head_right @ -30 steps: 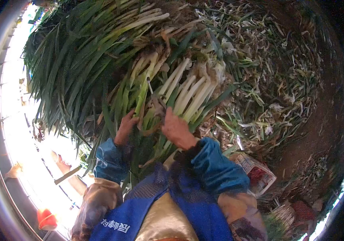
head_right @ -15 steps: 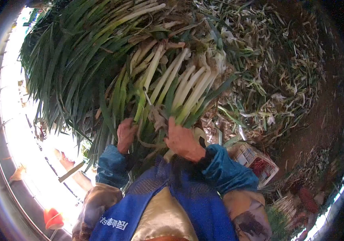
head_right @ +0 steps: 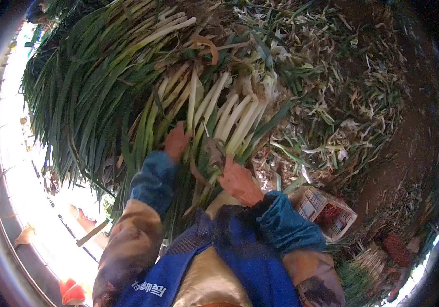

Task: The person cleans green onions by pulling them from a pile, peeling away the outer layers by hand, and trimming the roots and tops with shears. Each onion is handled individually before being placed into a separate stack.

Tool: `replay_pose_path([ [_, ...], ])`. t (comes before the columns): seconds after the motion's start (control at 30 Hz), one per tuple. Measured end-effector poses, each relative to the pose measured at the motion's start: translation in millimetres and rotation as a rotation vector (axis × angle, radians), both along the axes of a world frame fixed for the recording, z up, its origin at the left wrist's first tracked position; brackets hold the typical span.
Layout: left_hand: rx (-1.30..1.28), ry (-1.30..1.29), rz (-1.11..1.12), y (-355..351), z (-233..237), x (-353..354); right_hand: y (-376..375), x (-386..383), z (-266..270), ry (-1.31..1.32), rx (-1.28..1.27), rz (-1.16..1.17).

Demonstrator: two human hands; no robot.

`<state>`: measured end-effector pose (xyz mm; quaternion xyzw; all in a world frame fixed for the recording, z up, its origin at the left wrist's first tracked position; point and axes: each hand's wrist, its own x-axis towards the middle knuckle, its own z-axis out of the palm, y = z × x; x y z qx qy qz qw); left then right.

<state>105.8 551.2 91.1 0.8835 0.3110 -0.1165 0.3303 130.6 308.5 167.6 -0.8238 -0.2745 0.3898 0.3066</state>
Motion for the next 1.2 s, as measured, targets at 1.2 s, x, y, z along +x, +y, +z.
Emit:
replay_pose_path([
  [1.2, -0.36, -0.19, 0.278, -21, 53, -44, 60, 53, 5, -0.074, -0.043, -0.069],
])
